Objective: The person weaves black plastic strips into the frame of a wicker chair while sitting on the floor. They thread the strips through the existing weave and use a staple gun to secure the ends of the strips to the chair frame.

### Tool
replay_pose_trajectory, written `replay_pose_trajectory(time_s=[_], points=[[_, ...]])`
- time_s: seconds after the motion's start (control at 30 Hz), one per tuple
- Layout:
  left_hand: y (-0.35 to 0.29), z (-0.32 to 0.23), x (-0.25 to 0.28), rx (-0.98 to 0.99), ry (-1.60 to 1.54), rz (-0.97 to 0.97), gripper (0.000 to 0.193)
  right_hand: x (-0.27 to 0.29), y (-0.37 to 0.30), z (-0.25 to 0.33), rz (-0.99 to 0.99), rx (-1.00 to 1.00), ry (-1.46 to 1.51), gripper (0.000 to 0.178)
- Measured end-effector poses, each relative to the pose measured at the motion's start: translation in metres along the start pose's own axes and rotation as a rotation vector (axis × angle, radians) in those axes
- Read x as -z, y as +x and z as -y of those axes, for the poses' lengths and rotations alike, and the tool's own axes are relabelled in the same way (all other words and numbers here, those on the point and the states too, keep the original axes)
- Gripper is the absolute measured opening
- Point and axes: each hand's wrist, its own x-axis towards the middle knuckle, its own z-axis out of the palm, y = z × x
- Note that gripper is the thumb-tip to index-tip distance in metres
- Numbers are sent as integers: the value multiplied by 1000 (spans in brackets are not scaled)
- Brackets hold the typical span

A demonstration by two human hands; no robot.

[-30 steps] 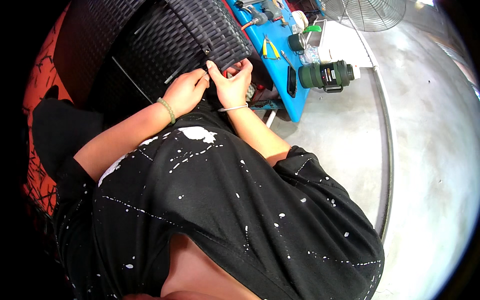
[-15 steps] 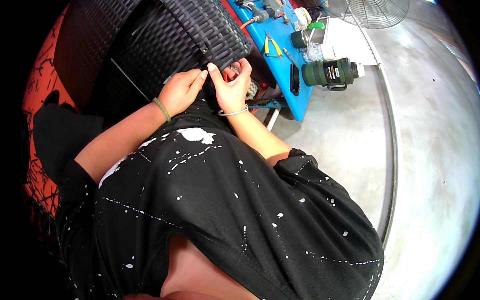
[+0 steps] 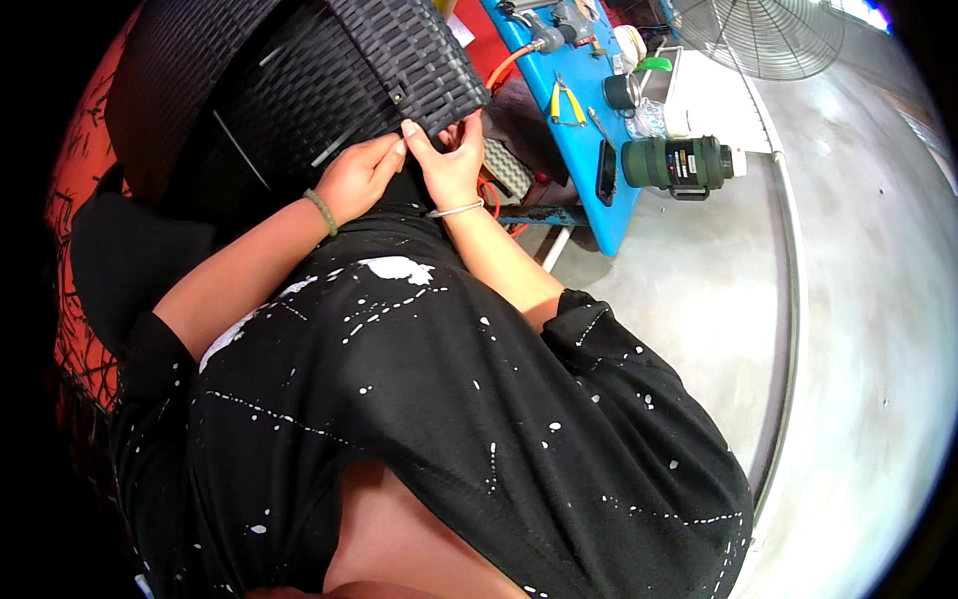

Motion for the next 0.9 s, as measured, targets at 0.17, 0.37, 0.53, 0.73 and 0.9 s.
replay_pose_trajectory(time_s=[0.17, 0.37, 0.53, 0.73, 0.9], points=[[0, 0, 6, -54, 32, 26, 31, -10, -4, 11, 23, -18, 135, 58], [1, 5, 10, -71, 65, 10, 34, -16, -5, 18, -8, -79, 37, 52], [2, 8, 9, -64, 50, 6, 35, -19, -5, 21, -42, -89, -27, 51], [3, 9, 13, -107, 149, 16, 32, -16, -3, 17, -7, -61, 9, 54], [0, 4, 16, -109, 219, 47, 31, -26, 0, 34, -23, -136, 9, 55]])
